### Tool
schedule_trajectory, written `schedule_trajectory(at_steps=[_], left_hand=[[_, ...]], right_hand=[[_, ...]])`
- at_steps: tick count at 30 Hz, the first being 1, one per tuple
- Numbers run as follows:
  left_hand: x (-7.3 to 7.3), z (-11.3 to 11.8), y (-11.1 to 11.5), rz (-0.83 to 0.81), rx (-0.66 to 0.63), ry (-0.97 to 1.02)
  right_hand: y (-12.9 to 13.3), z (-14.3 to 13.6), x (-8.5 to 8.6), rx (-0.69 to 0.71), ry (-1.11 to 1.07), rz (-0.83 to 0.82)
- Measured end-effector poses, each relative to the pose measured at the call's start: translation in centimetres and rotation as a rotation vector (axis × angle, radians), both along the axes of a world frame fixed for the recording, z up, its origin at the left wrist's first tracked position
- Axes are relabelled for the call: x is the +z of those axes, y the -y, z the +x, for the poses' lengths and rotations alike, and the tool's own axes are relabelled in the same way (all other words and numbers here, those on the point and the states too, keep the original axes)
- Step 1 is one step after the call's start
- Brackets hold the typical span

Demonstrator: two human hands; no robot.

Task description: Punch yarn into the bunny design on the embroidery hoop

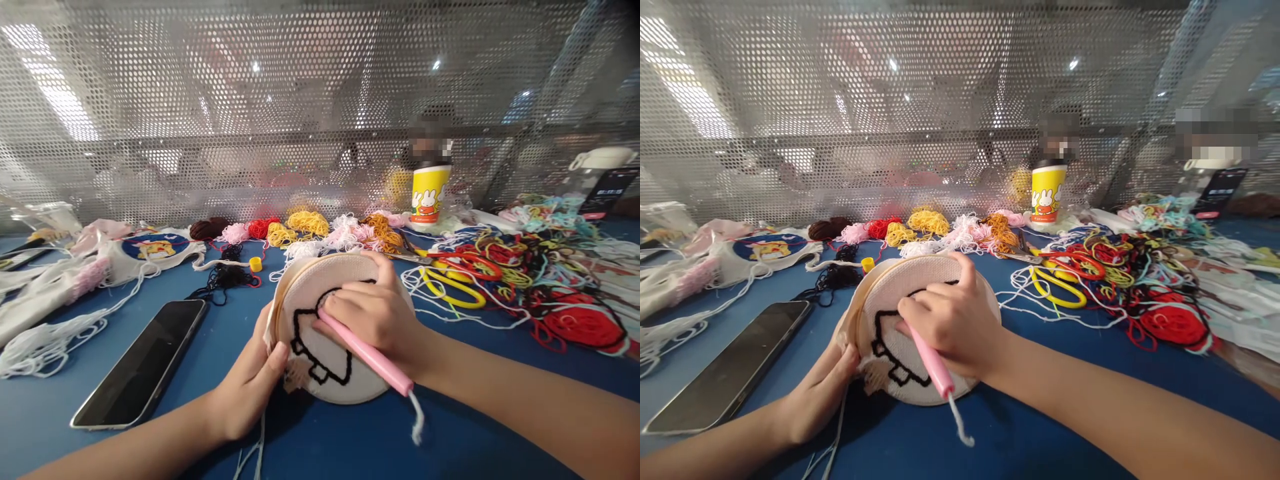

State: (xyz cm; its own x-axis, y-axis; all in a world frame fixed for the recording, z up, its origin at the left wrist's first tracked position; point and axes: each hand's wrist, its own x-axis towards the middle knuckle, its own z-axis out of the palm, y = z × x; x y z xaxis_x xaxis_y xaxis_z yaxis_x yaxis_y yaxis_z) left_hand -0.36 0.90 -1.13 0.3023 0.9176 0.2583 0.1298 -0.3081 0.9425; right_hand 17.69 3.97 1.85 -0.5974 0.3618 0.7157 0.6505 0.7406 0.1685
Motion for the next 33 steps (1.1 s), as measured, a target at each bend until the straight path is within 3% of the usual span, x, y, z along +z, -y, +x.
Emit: schedule_trajectory(at_steps=[6,9,14,18,23,29,33], left_hand=[[-0.2,0.6,-1.0,-0.298,-0.069,0.239],[-0.2,0.6,-1.2,-0.321,-0.087,0.236],[0.1,0.5,-0.7,-0.298,-0.146,0.23],[0.4,1.1,1.1,-0.36,-0.205,0.176],[0.5,1.7,3.1,-0.4,-0.269,0.103],[0.6,1.5,2.9,-0.303,-0.286,-0.006],[0.6,1.4,2.7,-0.382,-0.312,0.025]], right_hand=[[-0.7,0.1,-1.0,-0.188,-0.148,-0.198],[-0.9,0.0,-1.3,-0.227,-0.191,-0.296],[-0.1,0.2,-0.7,-0.103,-0.25,-0.364],[1.3,0.9,0.1,0.039,-0.237,-0.393],[3.0,2.1,-0.5,0.161,-0.245,-0.409],[4.1,3.1,-1.2,0.219,-0.434,-0.458],[4.2,3.4,-1.1,0.248,-0.485,-0.554]])
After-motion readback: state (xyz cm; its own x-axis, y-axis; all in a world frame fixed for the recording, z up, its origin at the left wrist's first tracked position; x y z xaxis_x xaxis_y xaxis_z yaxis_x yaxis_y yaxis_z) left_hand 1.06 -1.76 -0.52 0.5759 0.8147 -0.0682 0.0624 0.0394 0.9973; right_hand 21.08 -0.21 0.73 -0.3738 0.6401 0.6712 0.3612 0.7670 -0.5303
